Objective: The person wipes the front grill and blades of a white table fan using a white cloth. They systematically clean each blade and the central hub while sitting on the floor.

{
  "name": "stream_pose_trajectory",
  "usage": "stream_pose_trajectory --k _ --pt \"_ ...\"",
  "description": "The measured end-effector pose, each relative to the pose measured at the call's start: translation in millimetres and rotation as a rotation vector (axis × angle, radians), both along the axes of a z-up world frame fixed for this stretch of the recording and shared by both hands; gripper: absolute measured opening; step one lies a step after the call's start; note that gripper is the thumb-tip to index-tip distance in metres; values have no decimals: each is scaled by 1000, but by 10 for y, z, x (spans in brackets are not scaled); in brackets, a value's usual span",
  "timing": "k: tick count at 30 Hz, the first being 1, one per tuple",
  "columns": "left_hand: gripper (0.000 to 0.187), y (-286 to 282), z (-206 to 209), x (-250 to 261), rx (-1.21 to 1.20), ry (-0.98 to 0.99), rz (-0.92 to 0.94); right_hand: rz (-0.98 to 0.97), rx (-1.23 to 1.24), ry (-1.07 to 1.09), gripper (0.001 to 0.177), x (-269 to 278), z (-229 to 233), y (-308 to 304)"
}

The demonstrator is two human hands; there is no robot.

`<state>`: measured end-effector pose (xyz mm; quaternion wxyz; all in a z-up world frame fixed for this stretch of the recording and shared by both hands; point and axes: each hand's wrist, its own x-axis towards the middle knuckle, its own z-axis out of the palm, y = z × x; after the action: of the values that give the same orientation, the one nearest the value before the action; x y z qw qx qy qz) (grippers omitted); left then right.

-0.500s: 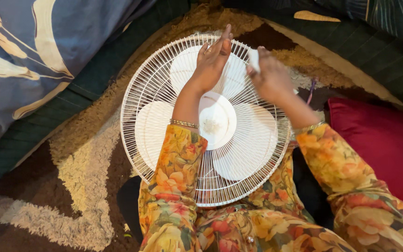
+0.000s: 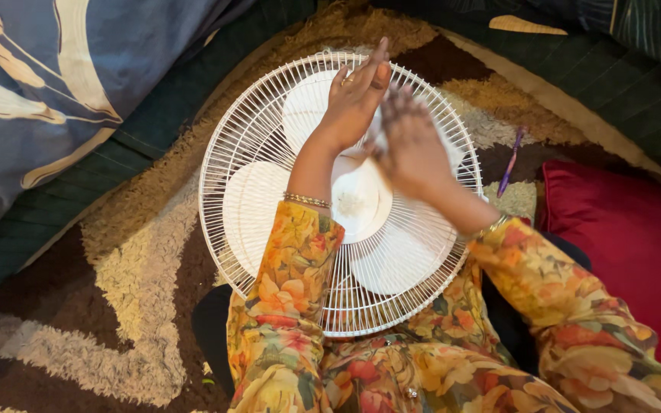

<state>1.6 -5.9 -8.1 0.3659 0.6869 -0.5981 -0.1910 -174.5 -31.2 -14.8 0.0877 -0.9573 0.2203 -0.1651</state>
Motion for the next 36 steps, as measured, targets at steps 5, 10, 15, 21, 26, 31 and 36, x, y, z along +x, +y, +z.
stream_pose_trajectory --k 5,10,15,21,26,31,36 --pt "93 -33 -41 5 -29 -13 10 -94 246 -15 73 -48 44 -718" --pt "93 -30 -42 14 -35 -13 7 33 596 -263 70 -218 -78 -1000" --pt "95 -6 -11 3 -25 -9 5 -19 668 -243 72 -213 -190 -1117" --pt "98 18 43 -9 -8 24 5 -66 588 -239 65 -160 -226 -1158" --pt "100 43 59 -17 -18 46 -1 65 446 -273 48 -167 -210 -1160" --pt "100 24 52 -12 -6 54 9 97 494 -293 47 -149 -277 -1242" --pt "97 -60 -44 51 -67 114 -63 63 488 -289 42 -165 -184 -1329"
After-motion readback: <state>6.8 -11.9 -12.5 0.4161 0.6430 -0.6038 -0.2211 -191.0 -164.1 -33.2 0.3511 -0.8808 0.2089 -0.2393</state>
